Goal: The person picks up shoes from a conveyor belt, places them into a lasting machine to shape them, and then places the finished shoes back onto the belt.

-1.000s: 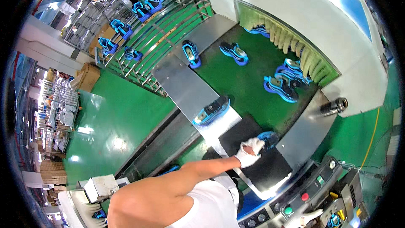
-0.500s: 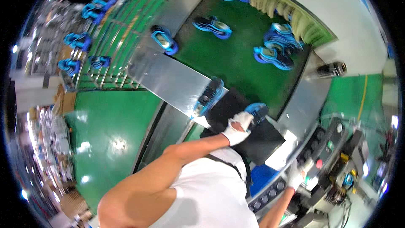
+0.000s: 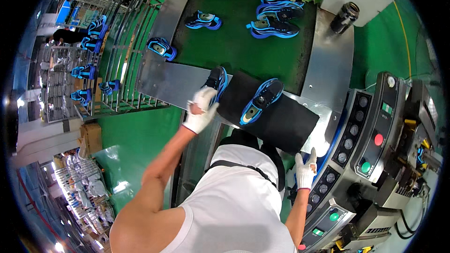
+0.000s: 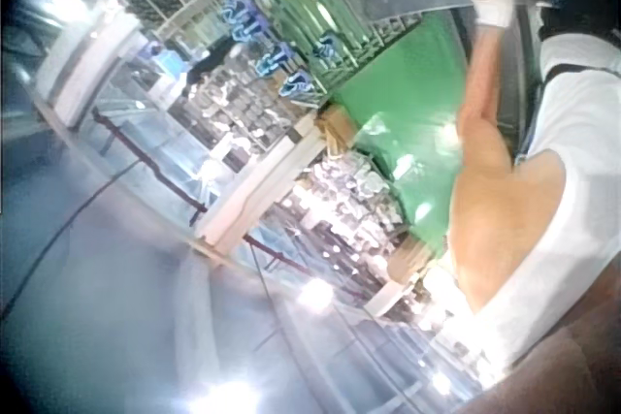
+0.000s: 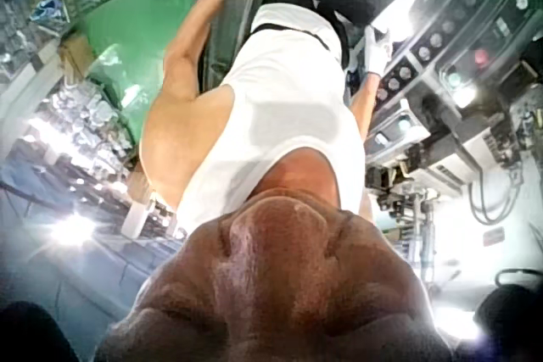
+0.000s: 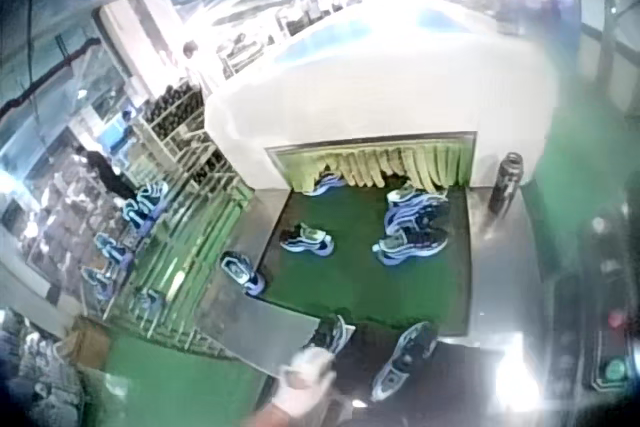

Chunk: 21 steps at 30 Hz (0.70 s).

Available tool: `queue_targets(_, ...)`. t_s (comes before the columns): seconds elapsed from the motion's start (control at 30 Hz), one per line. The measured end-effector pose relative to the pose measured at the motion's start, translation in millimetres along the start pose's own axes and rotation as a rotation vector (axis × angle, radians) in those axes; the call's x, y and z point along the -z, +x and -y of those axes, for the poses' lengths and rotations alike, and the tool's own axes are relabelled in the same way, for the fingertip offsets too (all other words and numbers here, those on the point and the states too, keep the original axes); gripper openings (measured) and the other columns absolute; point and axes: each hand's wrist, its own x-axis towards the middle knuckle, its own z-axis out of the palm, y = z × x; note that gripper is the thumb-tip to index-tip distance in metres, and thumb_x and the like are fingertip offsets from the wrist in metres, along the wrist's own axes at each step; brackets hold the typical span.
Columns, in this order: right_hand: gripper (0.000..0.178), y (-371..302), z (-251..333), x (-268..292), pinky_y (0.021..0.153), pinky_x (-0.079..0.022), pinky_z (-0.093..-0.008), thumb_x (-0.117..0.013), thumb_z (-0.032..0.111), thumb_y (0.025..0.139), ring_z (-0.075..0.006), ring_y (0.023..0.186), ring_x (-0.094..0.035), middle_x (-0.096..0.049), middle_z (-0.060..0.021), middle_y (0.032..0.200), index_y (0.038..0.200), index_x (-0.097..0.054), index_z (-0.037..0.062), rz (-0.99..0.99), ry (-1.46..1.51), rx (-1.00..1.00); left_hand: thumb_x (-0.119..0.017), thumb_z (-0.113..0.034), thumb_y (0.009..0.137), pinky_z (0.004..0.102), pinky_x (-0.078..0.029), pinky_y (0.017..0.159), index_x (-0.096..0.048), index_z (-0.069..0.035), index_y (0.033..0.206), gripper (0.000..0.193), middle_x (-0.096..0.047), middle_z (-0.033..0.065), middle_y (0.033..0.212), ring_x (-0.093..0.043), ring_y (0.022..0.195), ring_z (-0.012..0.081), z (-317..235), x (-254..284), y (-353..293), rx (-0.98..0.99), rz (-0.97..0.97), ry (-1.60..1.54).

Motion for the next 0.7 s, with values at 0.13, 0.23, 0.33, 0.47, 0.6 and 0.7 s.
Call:
queue_targets(0.13,0.079,4,-43,-2,0.113,-0.042,-0.0405,-0.076,0.034,0.089,-0.0373,0.136,-0.055,-0.056,-0.0271,0.148,0.151,-0.045,-0.0041,0.008,0.017,0.035,-0.076,-0.005,0.078,0.0461,-0.048,0.108,-0.065,-0.006,0.123,0.047,-0.060,0.0202,0.133,-0.058,0.124,0.0412,54,28,12,-0.040,0.319,0.140)
queue_targets(0.23,0.078,4,-15,21,0.113,-0.043,-0.0412,-0.075,0.036,0.089,-0.0371,0.134,-0.056,-0.058,-0.0254,0.146,0.151,-0.047,-0.0013,0.026,-0.087,0.037,-0.063,0.002,0.083,0.0440,-0.052,0.101,-0.069,-0.008,0.117,0.035,-0.062,0.0184,0.131,-0.062,0.118,0.0391,107,18,18,-0.071,0.522,0.087)
queue_targets(0.33,0.075,7,-10,27,0.115,-0.041,-0.0405,-0.076,0.030,0.091,-0.0344,0.138,-0.054,-0.055,-0.0260,0.149,0.151,-0.046,-0.0028,-0.054,0.010,0.010,-0.058,0.002,0.085,0.0440,-0.052,0.098,-0.071,-0.008,0.109,0.030,-0.067,0.0162,0.119,-0.066,0.112,0.0378,98,24,60,-0.131,0.740,0.081)
queue_targets(0.47,0.074,10,4,14,0.113,-0.045,-0.0413,-0.078,0.031,0.088,-0.0354,0.134,-0.059,-0.059,-0.0281,0.144,0.148,-0.050,-0.0038,-0.122,-0.032,-0.072,-0.062,-0.006,0.083,0.0429,-0.052,0.099,-0.073,-0.005,0.108,0.028,-0.071,0.0178,0.114,-0.066,0.111,0.0359,102,31,100,-0.083,0.887,0.035)
queue_targets(0.6,0.077,19,52,-13,0.111,-0.045,-0.0424,-0.075,0.038,0.090,-0.0395,0.133,-0.058,-0.058,-0.0298,0.143,0.149,-0.049,-0.0040,0.005,-0.095,-0.045,-0.068,-0.011,0.083,0.0412,-0.054,0.095,-0.074,-0.004,0.106,0.025,-0.070,0.0166,0.113,-0.068,0.108,0.0345,112,46,111,-0.026,0.999,-0.084)
queue_targets(0.7,0.081,26,95,-34,0.115,-0.040,-0.0433,-0.073,0.040,0.092,-0.0413,0.137,-0.053,-0.053,-0.0298,0.148,0.154,-0.042,-0.0029,0.103,-0.225,0.058,-0.072,-0.020,0.086,0.0391,-0.052,0.100,-0.075,-0.006,0.112,0.030,-0.069,0.0135,0.118,-0.066,0.114,0.0314,116,57,98,-0.063,0.976,-0.241)
